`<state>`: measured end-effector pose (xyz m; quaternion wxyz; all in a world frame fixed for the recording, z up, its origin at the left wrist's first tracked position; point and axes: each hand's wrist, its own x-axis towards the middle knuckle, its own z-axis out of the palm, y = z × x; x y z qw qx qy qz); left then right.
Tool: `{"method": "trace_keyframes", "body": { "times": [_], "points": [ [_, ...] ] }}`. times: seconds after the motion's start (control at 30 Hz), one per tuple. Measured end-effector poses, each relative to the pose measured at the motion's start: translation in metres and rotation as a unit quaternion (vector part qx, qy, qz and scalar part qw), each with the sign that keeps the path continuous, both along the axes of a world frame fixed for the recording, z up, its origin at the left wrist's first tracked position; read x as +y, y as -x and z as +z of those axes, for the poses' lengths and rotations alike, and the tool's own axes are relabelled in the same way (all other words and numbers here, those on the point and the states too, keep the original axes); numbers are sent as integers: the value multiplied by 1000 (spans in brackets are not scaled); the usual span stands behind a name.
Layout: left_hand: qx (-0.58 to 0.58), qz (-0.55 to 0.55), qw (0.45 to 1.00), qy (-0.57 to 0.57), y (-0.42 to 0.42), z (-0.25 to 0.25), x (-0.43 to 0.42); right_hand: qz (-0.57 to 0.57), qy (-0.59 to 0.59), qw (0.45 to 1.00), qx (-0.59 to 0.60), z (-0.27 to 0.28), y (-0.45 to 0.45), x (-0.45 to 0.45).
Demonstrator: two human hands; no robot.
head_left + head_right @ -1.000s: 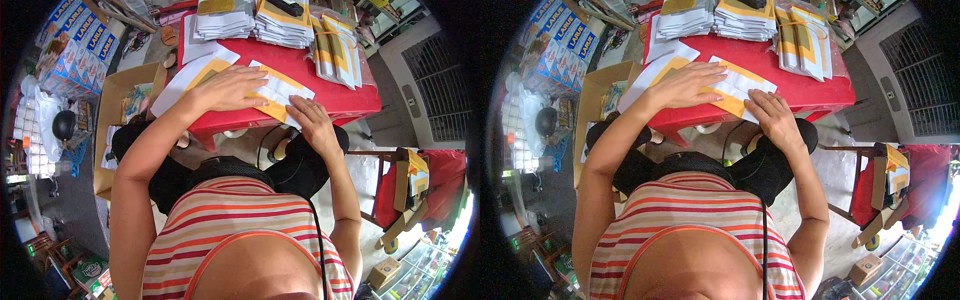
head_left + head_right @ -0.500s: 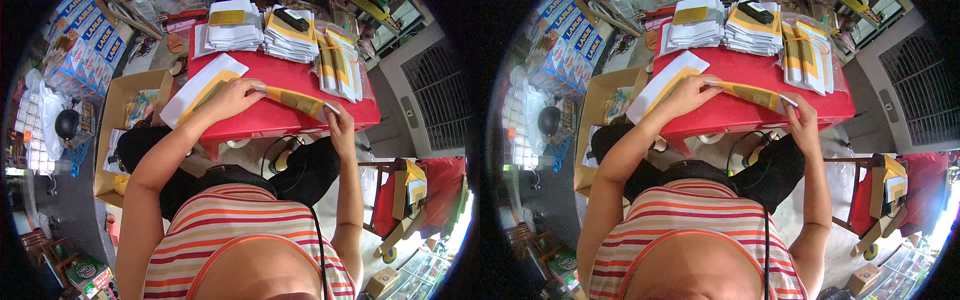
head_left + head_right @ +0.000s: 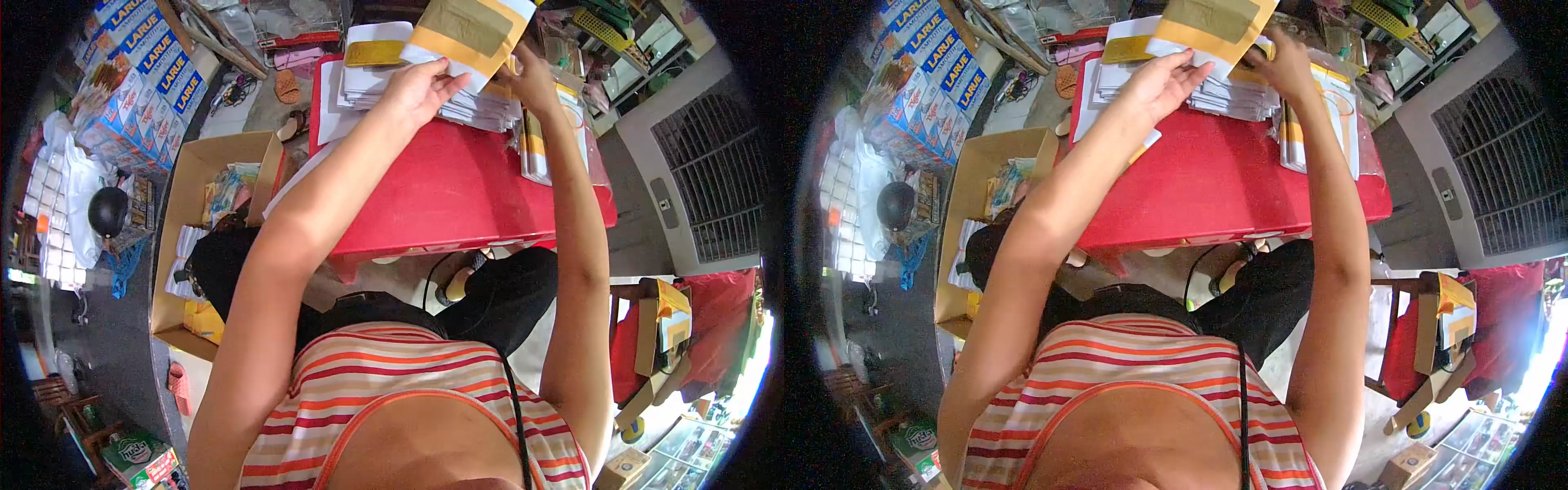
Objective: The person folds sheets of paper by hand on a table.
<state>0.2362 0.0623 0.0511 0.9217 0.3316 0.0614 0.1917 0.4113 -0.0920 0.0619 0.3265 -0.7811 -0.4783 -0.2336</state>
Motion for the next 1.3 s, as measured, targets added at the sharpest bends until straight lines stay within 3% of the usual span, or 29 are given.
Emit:
{"method": "trace_keyframes", "body": {
  "times": [0.07,0.13,0.27,0.37,0.43,0.5,0.57,0.63,0.7,0.8,0.83,0.9,1.03,1.1,1.17,1.2,1.23,1.3],
  "points": [
    [4,-5,998,64,-17,4,-8,-24,36,997,-71,-17,-19,14],
    [12,-15,995,99,-33,-2,-15,-39,150,988,3,-27,-34,18],
    [8,-13,991,133,-40,-4,-33,41,118,991,-55,-36,-39,8],
    [1,6,994,109,-36,-3,-40,-40,83,995,-31,-25,-28,4],
    [3,13,996,94,-36,-3,-40,-162,52,984,-57,-13,-9,-7],
    [33,6,996,88,-36,-5,-40,-162,52,985,-38,-12,-24,-22],
    [42,0,995,94,-37,-8,-41,-249,11,968,-7,-5,-29,-36],
    [50,-3,994,100,-40,-14,-40,-292,-50,954,-50,5,-26,-41],
    [79,-17,988,129,-44,-19,-38,-218,-156,958,-104,12,-25,-38],
    [86,-14,989,118,-46,-22,-39,-159,-188,958,-148,19,3,-16],
    [85,-15,989,118,-47,-23,-39,-89,-194,967,-140,9,-7,-5],
    [80,-6,992,102,-45,-25,-40,-123,27,992,-24,-11,-9,1],
    [136,-47,973,179,-27,-19,-32,-171,134,970,-107,-28,8,1],
    [116,-187,975,40,18,-15,-26,-97,45,983,-151,-28,-8,-12],
    [46,-126,970,-204,86,-4,-7,-71,-8,989,-132,-16,13,-33],
    [77,-32,921,-381,115,-6,10,-79,-6,990,-118,-5,44,-45],
    [103,62,831,-543,142,-8,32,-77,2,993,-88,-2,64,-57],
    [229,210,598,-739,192,-31,83,-70,-5,997,-38,-10,98,-75]
  ]
}}
